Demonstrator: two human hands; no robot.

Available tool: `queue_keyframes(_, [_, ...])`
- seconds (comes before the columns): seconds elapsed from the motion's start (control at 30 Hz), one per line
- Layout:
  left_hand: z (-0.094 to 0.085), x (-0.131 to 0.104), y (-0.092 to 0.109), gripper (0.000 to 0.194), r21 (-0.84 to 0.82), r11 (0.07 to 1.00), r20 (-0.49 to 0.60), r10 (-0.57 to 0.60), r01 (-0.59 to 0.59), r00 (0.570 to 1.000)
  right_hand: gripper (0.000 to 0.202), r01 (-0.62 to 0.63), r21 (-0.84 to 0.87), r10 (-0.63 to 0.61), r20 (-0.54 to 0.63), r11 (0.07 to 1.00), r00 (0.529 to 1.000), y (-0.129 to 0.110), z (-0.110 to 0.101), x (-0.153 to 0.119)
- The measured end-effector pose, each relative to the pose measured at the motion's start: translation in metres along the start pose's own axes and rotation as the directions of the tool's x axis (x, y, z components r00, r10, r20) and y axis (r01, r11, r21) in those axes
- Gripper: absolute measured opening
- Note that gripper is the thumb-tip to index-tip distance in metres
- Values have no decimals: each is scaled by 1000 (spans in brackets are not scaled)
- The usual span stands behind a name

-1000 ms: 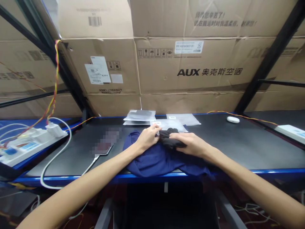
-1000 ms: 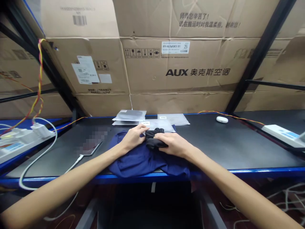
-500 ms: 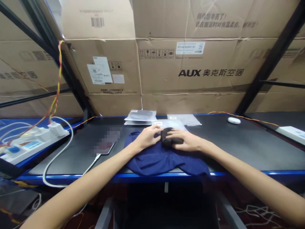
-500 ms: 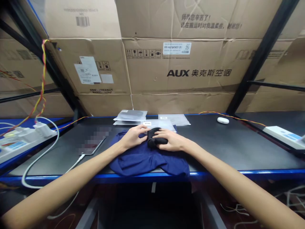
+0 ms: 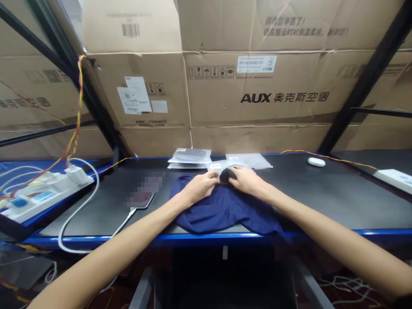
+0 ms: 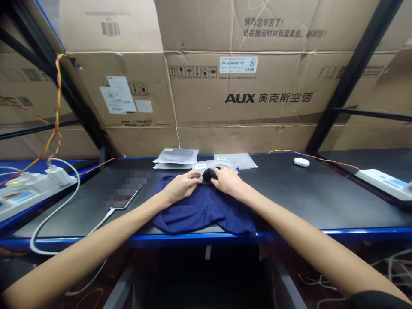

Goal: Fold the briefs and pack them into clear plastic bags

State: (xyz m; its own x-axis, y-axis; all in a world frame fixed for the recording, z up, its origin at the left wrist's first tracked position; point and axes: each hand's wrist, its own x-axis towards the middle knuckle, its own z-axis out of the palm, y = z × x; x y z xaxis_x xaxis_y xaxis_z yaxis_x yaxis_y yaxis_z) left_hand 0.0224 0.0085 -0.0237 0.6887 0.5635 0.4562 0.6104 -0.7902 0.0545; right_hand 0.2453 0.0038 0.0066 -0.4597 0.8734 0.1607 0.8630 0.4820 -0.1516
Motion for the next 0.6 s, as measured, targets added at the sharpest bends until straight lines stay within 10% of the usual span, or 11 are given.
queue_keyframes(0.3, [1,-2,-2,22,-37,999,-26,-13,12,1000,51,338,56,-342,68,939,937,13,-4,-21])
queue_keyframes(0.6, [-1,-2,-1,27,-44,999,-39,23,-25,999,37,38,-151,-19,129,988,991,-12,0,11])
